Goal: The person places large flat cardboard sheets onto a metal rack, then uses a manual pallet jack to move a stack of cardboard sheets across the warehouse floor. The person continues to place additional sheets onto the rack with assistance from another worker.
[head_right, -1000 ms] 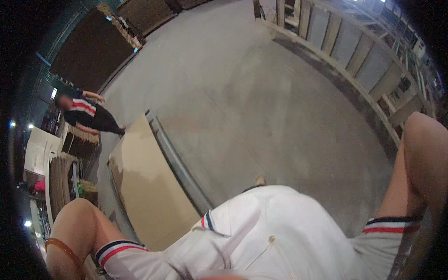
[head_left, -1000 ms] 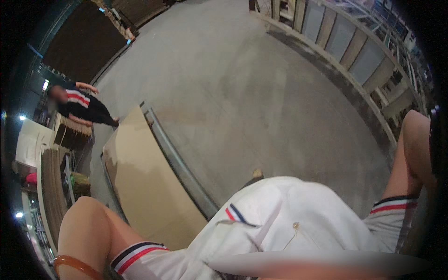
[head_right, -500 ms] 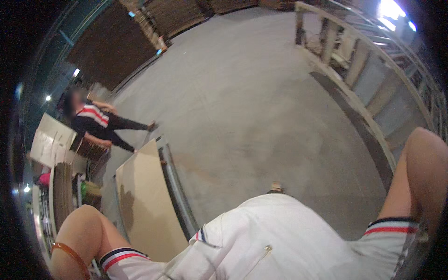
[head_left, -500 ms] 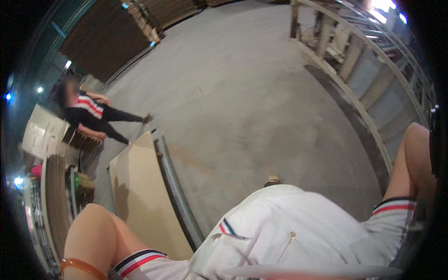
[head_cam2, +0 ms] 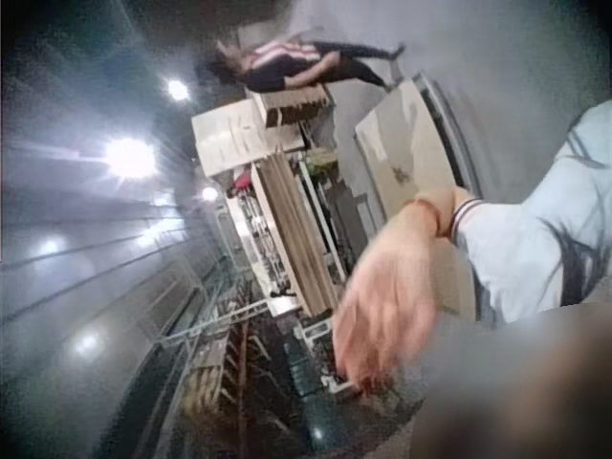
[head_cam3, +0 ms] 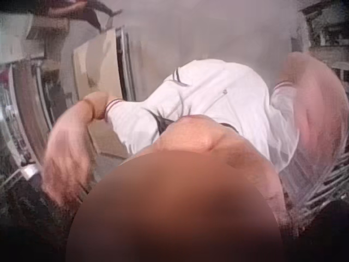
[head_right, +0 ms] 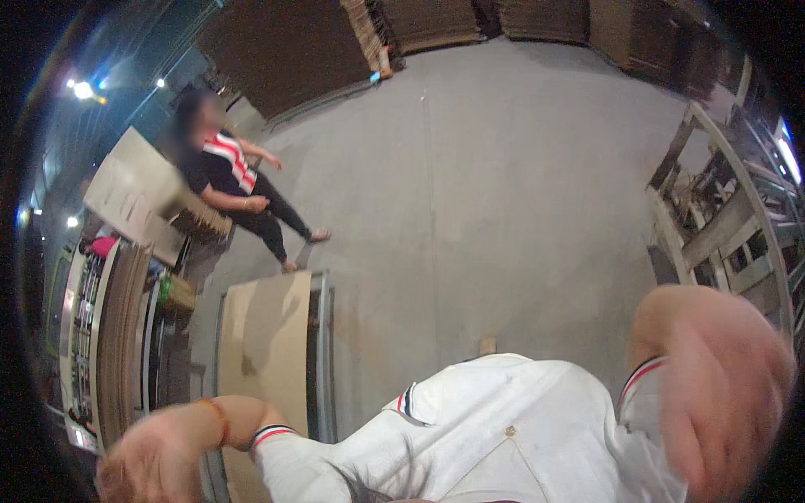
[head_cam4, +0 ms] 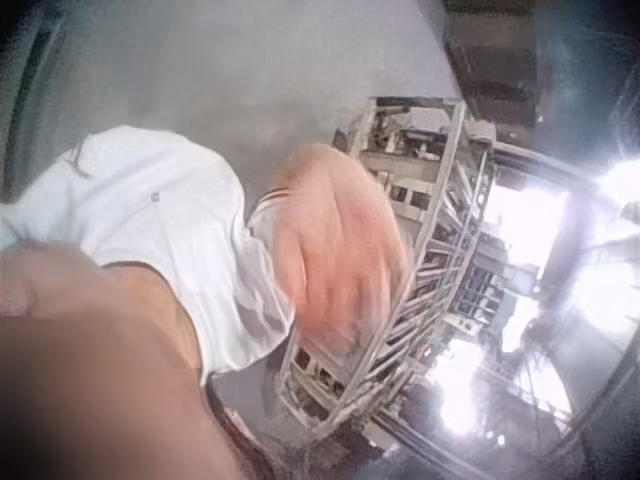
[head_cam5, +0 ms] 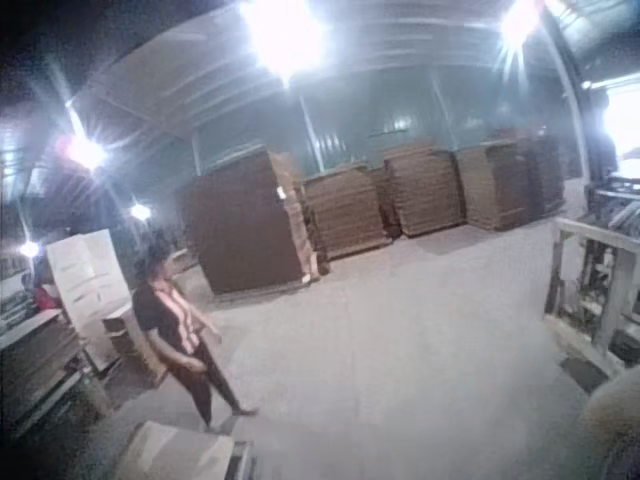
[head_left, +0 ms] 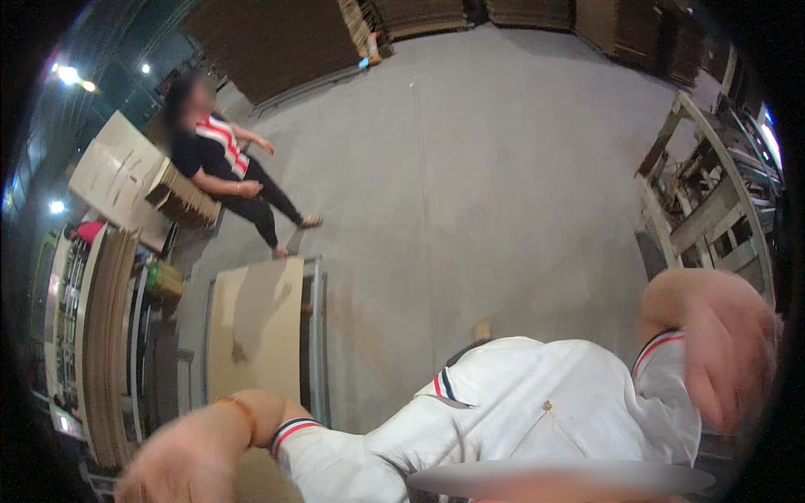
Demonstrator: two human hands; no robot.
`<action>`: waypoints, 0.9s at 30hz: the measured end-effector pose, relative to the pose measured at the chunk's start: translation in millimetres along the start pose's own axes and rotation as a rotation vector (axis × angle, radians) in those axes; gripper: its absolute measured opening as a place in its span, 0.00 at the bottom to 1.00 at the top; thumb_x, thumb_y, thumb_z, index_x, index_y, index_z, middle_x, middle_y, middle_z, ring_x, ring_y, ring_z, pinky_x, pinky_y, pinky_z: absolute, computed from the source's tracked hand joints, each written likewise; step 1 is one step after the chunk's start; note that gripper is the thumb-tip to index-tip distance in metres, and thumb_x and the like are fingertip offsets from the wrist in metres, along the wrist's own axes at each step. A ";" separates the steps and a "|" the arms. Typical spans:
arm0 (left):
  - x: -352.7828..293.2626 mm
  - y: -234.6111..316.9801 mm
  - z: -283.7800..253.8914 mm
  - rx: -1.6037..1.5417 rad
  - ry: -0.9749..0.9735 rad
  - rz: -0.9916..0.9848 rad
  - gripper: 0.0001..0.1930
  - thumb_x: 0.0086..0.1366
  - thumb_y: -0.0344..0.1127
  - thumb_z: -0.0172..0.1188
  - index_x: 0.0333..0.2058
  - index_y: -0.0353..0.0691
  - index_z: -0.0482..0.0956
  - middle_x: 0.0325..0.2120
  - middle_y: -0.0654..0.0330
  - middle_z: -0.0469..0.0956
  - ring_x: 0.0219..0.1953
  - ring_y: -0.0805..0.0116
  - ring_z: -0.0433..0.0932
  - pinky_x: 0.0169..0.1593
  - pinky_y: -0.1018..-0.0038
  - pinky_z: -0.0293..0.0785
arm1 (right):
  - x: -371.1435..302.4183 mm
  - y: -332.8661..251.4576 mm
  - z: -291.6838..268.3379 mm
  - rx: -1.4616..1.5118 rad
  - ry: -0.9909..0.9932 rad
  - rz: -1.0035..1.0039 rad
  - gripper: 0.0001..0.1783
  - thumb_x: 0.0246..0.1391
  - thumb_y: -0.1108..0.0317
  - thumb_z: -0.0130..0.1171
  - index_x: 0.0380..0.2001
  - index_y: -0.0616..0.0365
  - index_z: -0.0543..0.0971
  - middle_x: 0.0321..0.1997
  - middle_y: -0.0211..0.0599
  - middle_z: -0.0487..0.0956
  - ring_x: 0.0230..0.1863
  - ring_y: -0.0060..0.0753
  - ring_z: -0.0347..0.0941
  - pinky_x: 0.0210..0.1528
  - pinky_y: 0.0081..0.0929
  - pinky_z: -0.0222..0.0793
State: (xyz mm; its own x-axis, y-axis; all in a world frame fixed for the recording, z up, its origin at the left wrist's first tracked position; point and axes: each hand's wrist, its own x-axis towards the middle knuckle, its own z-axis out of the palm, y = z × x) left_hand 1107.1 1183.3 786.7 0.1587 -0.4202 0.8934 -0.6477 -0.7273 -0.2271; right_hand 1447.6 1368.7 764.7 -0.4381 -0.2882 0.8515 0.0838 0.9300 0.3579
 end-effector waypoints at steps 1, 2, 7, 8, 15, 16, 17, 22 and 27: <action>-36.6 -8.6 -35.6 0.817 0.062 0.242 0.20 0.64 0.45 0.36 0.44 0.35 0.66 0.39 0.53 0.70 0.43 0.60 0.69 0.50 0.61 0.63 | -36.8 30.7 28.1 0.004 -0.011 0.209 0.19 0.51 0.64 0.51 0.46 0.59 0.70 0.51 0.45 0.70 0.52 0.35 0.65 0.54 0.27 0.57; -82.1 -23.4 -79.0 1.590 0.372 0.450 0.23 0.62 0.46 0.34 0.37 0.30 0.70 0.30 0.47 0.72 0.36 0.53 0.71 0.45 0.59 0.67 | -80.2 58.0 48.9 -0.054 -0.083 0.473 0.19 0.51 0.64 0.51 0.46 0.59 0.70 0.51 0.45 0.70 0.52 0.35 0.65 0.54 0.27 0.57; -354.0 -180.2 -216.1 1.517 0.855 -1.434 0.15 0.61 0.40 0.46 0.41 0.36 0.72 0.34 0.53 0.75 0.36 0.61 0.74 0.39 0.69 0.70 | -378.8 105.0 80.7 -0.184 -1.287 1.574 0.21 0.49 0.64 0.52 0.47 0.58 0.69 0.47 0.47 0.71 0.49 0.47 0.67 0.51 0.40 0.61; -397.6 -231.1 -213.8 1.482 0.535 -1.628 0.16 0.59 0.41 0.50 0.40 0.36 0.72 0.35 0.52 0.75 0.37 0.59 0.74 0.41 0.67 0.70 | -454.3 76.7 74.7 -0.196 -1.226 1.713 0.19 0.49 0.65 0.52 0.45 0.59 0.70 0.46 0.49 0.71 0.48 0.48 0.67 0.50 0.41 0.61; -654.6 -412.5 -176.8 0.418 -0.006 -2.186 0.24 0.56 0.48 0.56 0.46 0.37 0.70 0.37 0.55 0.76 0.40 0.66 0.74 0.43 0.71 0.70 | -589.1 53.6 120.5 0.083 -1.554 2.355 0.24 0.47 0.57 0.50 0.45 0.61 0.71 0.49 0.51 0.69 0.51 0.50 0.66 0.51 0.41 0.62; -688.3 -401.2 -177.0 0.430 0.103 -2.241 0.24 0.56 0.48 0.56 0.46 0.36 0.70 0.36 0.56 0.76 0.39 0.68 0.75 0.42 0.72 0.71 | -596.9 88.1 136.8 0.122 -1.534 2.297 0.24 0.48 0.56 0.49 0.45 0.60 0.72 0.49 0.51 0.70 0.51 0.50 0.66 0.51 0.41 0.61; -720.5 -385.3 -176.1 0.470 0.171 -2.355 0.24 0.57 0.47 0.55 0.46 0.36 0.70 0.36 0.56 0.76 0.38 0.68 0.74 0.42 0.72 0.71 | -606.8 130.2 152.3 0.139 -1.507 2.221 0.24 0.48 0.55 0.48 0.44 0.60 0.72 0.49 0.52 0.70 0.51 0.50 0.66 0.51 0.41 0.61; -775.4 -259.1 -123.6 0.495 1.555 -2.564 0.15 0.55 0.47 0.52 0.33 0.40 0.74 0.23 0.64 0.72 0.27 0.72 0.70 0.30 0.78 0.65 | -666.7 392.5 240.9 0.200 -1.311 1.861 0.26 0.47 0.50 0.48 0.40 0.62 0.74 0.44 0.52 0.73 0.46 0.48 0.69 0.48 0.39 0.64; -759.6 -214.2 -111.9 0.623 2.283 -2.816 0.18 0.57 0.47 0.50 0.38 0.39 0.72 0.29 0.62 0.72 0.33 0.70 0.70 0.36 0.75 0.64 | -641.0 640.2 325.0 0.050 -0.873 1.713 0.20 0.50 0.58 0.49 0.42 0.61 0.73 0.41 0.45 0.75 0.45 0.45 0.70 0.46 0.35 0.65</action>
State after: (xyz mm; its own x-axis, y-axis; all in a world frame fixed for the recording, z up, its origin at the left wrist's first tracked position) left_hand 1041.9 1719.0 200.1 -0.4513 -0.1293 -0.8829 -0.6612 0.7130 0.2336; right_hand 1491.2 2222.9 323.4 -0.1892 0.9662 -0.1750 0.8324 0.0633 -0.5506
